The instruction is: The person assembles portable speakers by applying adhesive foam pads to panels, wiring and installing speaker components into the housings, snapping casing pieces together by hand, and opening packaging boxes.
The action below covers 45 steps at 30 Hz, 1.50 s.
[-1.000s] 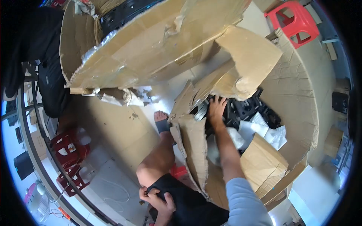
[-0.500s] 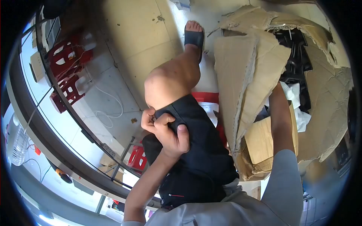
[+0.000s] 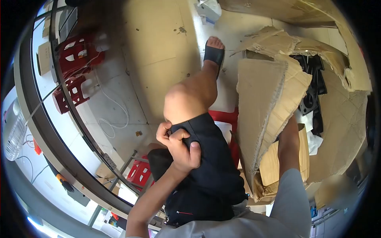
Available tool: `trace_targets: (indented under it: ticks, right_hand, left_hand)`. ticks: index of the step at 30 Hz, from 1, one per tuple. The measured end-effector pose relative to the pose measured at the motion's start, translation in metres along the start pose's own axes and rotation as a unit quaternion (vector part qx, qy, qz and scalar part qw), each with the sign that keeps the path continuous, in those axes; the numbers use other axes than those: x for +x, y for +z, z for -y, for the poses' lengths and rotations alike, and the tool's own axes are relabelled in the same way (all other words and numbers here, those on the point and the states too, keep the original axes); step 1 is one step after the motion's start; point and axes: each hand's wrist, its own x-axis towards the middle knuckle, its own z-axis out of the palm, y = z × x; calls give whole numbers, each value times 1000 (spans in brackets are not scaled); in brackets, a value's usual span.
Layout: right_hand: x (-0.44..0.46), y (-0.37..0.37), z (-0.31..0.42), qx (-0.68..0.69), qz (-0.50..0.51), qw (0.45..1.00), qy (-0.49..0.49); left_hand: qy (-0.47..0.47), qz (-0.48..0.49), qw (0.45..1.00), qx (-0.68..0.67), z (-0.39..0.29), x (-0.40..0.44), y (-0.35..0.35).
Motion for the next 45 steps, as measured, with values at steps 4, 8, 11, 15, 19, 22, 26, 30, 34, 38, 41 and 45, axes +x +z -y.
trace_targets:
  ticks: [4,8,11,15,19,22,26,30,34,38,41,45]
  right_hand:
    - [-10,5,-6,15,-19,1000,14]
    - [-32,-16,-16,53,-85,995,25]
    - [-58,-70,-21,81,-148,982,83]
    - [-106,-143,-34,133,-206,960,136]
    - [-167,-230,-28,202,-306,925,104]
    - [-213,-286,-23,213,-354,909,58]
    - [-284,-353,-26,161,-418,894,-28]
    - [-334,-414,-25,78,-521,845,-89]
    - [-393,-470,-12,125,-550,809,-165]
    - [-432,-499,0,138,-593,766,-208]
    - [-450,-524,19,155,-620,716,-281]
    - [-465,-566,65,176,-615,671,-375]
  left_hand:
    - [-7,11,1000,17,5,-8,-11]
    - [-14,9,1000,26,4,-7,-16]
    - [1,-10,1000,17,9,-4,-19]
    - [11,-37,999,16,8,-13,-23]
    - [19,-52,998,16,14,-12,-26]
    - [16,-60,998,7,14,-18,-23]
    - [31,-105,993,53,0,-39,-31]
    - [14,-138,980,141,-12,-50,-31]
    - [-41,-65,995,57,-17,-40,-21]
    - [13,-3,997,-75,-64,-9,-25]
    - [69,25,981,-180,-94,7,-8]
    - [59,177,907,-379,-100,9,-8]
